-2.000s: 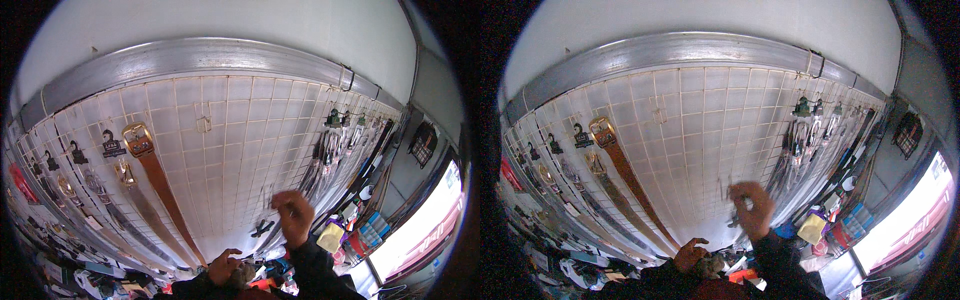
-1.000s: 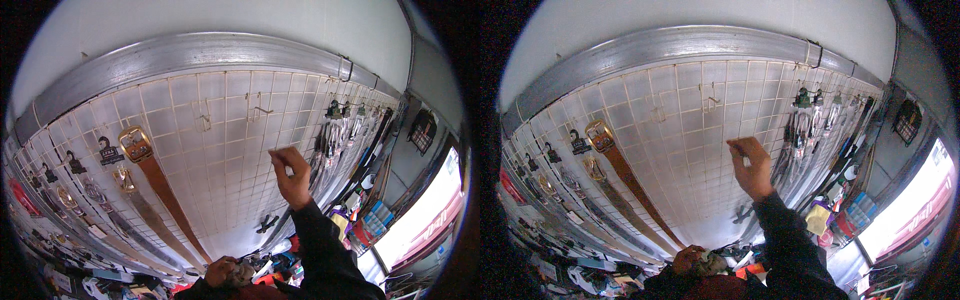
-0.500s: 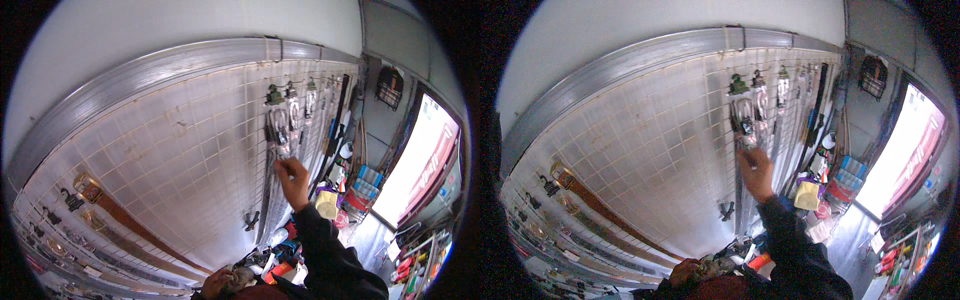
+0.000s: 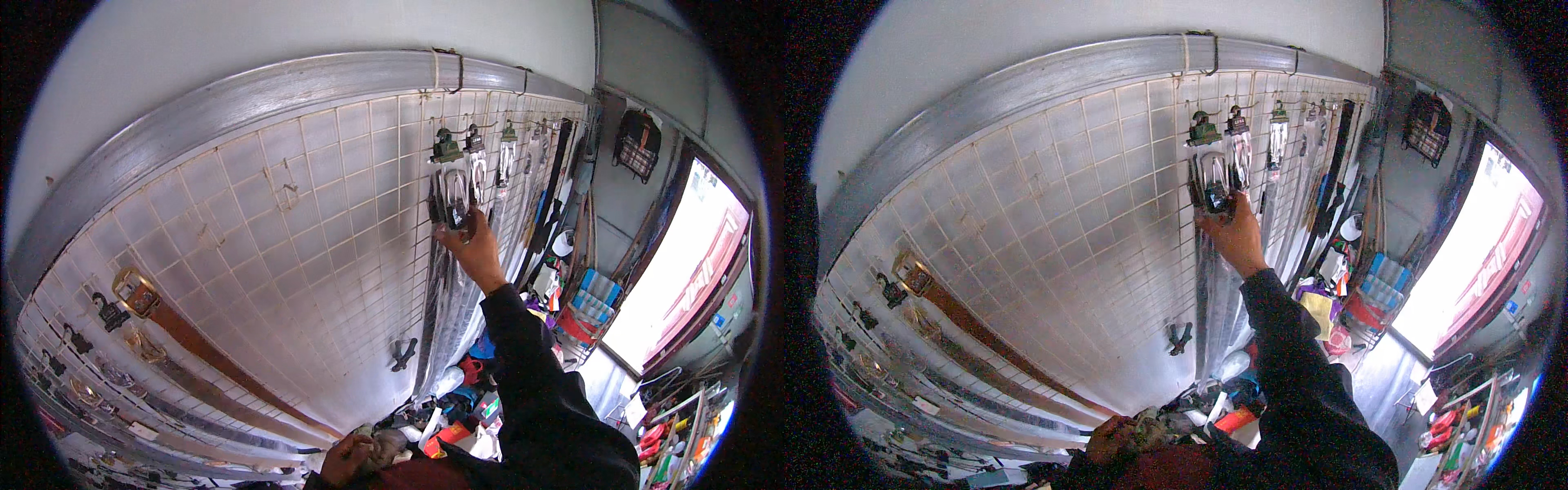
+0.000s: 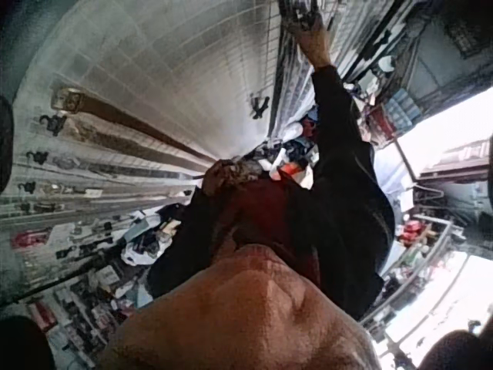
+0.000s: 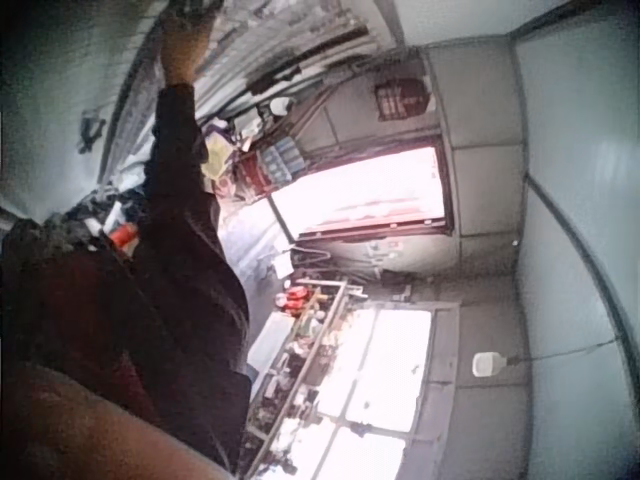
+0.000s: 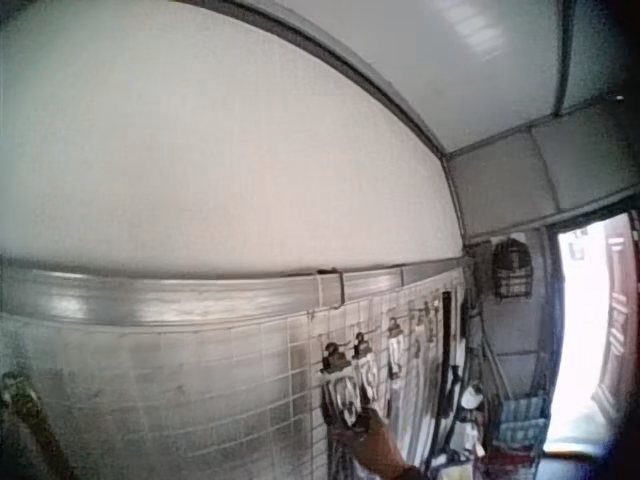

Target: The person wipes a tiled wall with a cloth, moving the cloth across the surface in repeated strokes. They briefly remove and rehang a packaged item on the wall grid before continuing to wipe the wall.

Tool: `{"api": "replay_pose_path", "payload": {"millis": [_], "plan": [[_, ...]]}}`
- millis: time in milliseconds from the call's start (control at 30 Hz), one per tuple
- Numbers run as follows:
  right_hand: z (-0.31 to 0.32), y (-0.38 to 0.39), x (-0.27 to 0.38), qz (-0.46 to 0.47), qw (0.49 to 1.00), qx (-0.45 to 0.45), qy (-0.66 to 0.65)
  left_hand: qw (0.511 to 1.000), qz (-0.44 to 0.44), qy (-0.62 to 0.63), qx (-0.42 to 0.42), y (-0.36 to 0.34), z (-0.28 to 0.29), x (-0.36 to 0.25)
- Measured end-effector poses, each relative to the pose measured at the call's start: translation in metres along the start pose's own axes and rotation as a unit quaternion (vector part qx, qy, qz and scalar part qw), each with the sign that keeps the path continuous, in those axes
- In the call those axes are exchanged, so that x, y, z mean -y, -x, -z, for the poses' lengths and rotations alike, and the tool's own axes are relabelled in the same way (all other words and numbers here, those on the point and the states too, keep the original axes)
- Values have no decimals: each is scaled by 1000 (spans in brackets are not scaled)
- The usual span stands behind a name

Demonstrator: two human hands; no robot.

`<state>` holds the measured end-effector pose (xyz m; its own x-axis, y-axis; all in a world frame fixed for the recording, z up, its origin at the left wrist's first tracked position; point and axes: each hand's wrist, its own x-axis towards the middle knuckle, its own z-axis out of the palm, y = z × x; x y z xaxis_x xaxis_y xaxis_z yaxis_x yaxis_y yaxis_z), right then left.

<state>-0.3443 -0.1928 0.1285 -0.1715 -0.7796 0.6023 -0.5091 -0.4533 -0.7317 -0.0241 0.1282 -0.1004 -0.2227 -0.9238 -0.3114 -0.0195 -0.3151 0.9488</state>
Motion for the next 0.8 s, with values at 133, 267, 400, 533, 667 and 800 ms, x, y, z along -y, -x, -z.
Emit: {"api": "replay_pose_path", "payload": {"millis": [133,267,400,533,667,800], "plan": [[-9,-2,-1,-39,997,10,64,999,-27,-41,11,-2,7,20],[-14,-7,-3,-13,999,-17,23,996,-48,-69,-27,0,3,17],[-17,-6,-8,-3,999,-32,15,1000,29,-6,7,6,2,1],[-16,-7,-9,17,997,-42,-60,997,-8,-74,-1,6,0,-8],[-5,-15,-3,13,991,-100,-83,994,-30,-104,-19,5,-4,-14],[13,-17,4,7,985,-95,-145,992,-43,-111,-33,4,-8,-19]]}}
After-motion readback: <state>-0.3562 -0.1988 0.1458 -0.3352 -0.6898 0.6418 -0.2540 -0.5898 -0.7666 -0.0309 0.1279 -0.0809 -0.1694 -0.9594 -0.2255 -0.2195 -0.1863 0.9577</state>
